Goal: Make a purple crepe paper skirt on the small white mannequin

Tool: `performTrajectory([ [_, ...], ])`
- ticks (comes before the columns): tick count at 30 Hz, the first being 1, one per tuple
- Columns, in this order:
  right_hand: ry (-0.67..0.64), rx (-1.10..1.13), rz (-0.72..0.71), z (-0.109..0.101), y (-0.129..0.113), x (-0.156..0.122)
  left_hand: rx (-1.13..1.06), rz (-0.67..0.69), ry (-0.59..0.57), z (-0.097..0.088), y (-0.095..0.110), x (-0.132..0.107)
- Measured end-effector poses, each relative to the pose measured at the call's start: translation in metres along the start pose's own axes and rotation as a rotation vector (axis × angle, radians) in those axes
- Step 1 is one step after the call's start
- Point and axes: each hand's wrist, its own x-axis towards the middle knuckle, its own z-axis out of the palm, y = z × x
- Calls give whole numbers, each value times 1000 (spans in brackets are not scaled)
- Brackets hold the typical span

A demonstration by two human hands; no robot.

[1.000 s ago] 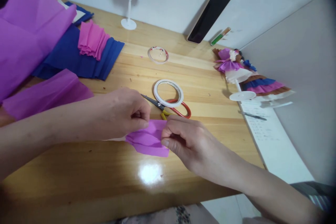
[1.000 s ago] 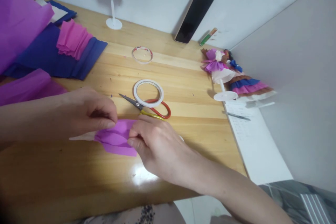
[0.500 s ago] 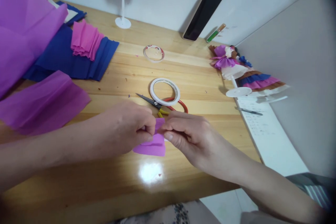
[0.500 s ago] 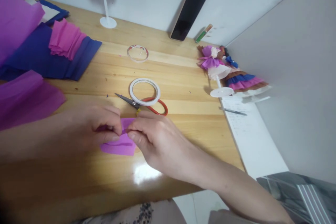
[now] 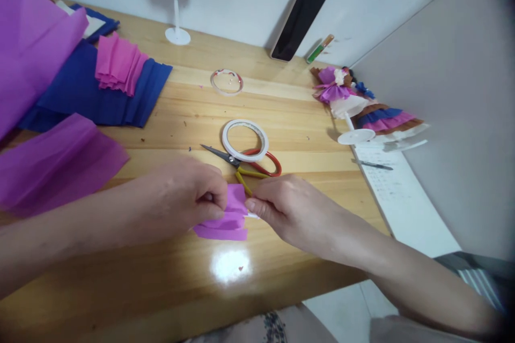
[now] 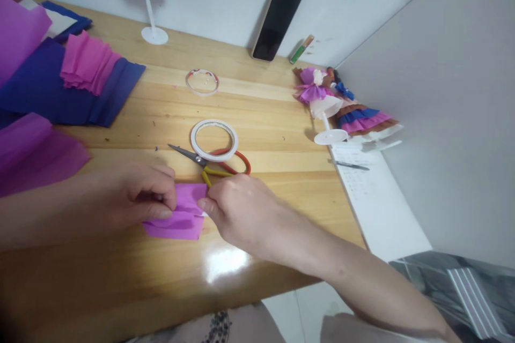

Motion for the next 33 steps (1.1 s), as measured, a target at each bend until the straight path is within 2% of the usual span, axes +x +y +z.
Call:
performTrajectory([
  [4, -107, 175, 67, -2, -1, 4, -54, -10, -1, 3, -4, -2],
  [7, -167, 419, 140, -2, 0, 8, -65, -20, 27, 5, -5, -2],
  [10, -175, 677, 242, 0, 1, 13, -70, -19, 37, 6, -5, -2],
  [13, -165, 810, 295, 3, 2, 15, -70, -9, 45, 7, -5, 0],
  [18, -160, 825, 296, 7, 1, 15, -57, 58, 95, 8, -7, 0],
  [27, -138, 803, 263, 7, 1, 15, -48, 147, 102, 10, -7, -3],
  [29, -126, 801, 261, 7, 2, 15, -55, 134, 104, 10, -6, -4],
  [33, -60, 817, 276, 9, 2, 13, -122, 21, 86, 11, -6, -3],
])
